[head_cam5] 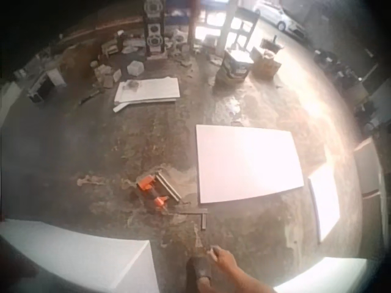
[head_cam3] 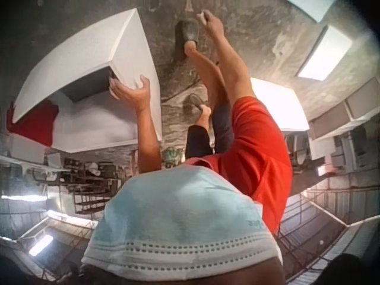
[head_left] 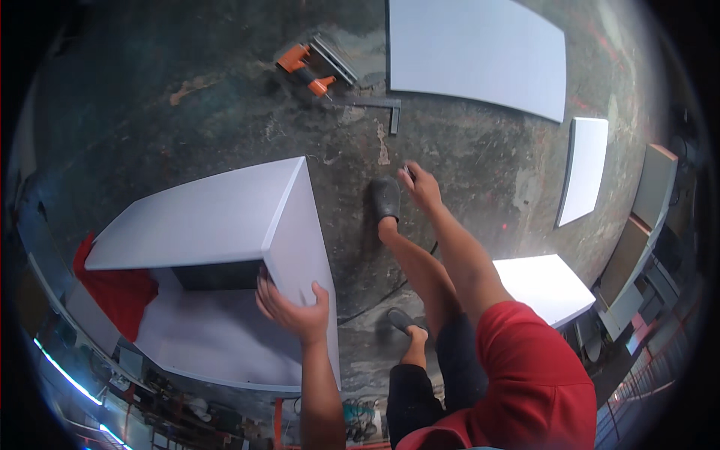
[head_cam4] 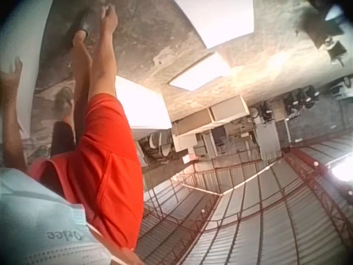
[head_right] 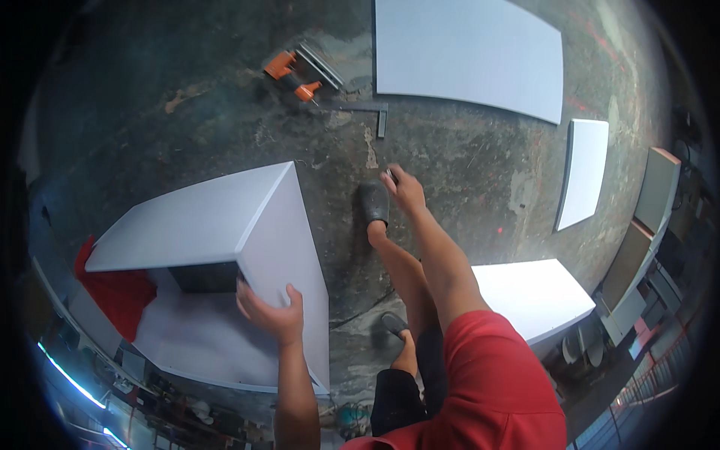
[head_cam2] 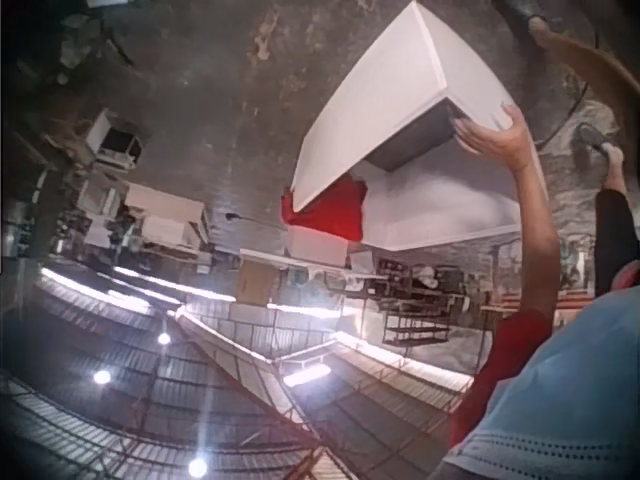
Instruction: The person uses a power tool to rout a recessed handle slot into a white wooden panel, then cleans the area using a cloth and an air compressor nozzle, and finally installs a silver metal handle into the prepared slot.
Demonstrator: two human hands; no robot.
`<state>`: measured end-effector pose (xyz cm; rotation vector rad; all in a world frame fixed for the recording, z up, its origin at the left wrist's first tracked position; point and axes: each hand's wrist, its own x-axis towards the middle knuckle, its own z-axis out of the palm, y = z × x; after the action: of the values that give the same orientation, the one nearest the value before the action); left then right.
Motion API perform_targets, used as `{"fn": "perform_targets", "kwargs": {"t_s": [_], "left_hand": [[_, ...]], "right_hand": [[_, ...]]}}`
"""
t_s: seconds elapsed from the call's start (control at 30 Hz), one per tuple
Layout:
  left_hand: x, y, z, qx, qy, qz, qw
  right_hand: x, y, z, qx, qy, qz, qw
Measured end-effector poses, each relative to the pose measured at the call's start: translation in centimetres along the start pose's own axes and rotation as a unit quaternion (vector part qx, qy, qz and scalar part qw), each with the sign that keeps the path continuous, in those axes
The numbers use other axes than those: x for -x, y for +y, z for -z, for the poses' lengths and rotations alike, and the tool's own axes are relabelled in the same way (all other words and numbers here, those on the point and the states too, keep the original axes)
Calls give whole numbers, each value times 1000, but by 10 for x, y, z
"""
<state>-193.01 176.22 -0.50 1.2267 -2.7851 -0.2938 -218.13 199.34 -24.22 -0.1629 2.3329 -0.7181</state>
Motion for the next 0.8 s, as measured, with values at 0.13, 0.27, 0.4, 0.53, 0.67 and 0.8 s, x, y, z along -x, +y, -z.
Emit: {"fn": "perform_targets", "kwargs": {"t_s": [0.13,0.27,0.4,0.53,0.67,0.8], "left_hand": [[3,0,18,83,-1,-1,997],[86,16,86,163,-51,110,979],[273,17,194,286,-42,55,956],[540,-38,264,361,-102,181,909],[865,-107,296,376,-18,567,732],[1198,-58,343,71,162,849,498]], "right_hand": [[121,-15,67,-46,48,25,997],[251,-23,126,-6,53,30,998],[390,-10,160,13,20,140,990],[504,21,159,3,31,149,988],[572,13,134,88,20,212,973],[629,-41,94,213,-4,289,934]]}}
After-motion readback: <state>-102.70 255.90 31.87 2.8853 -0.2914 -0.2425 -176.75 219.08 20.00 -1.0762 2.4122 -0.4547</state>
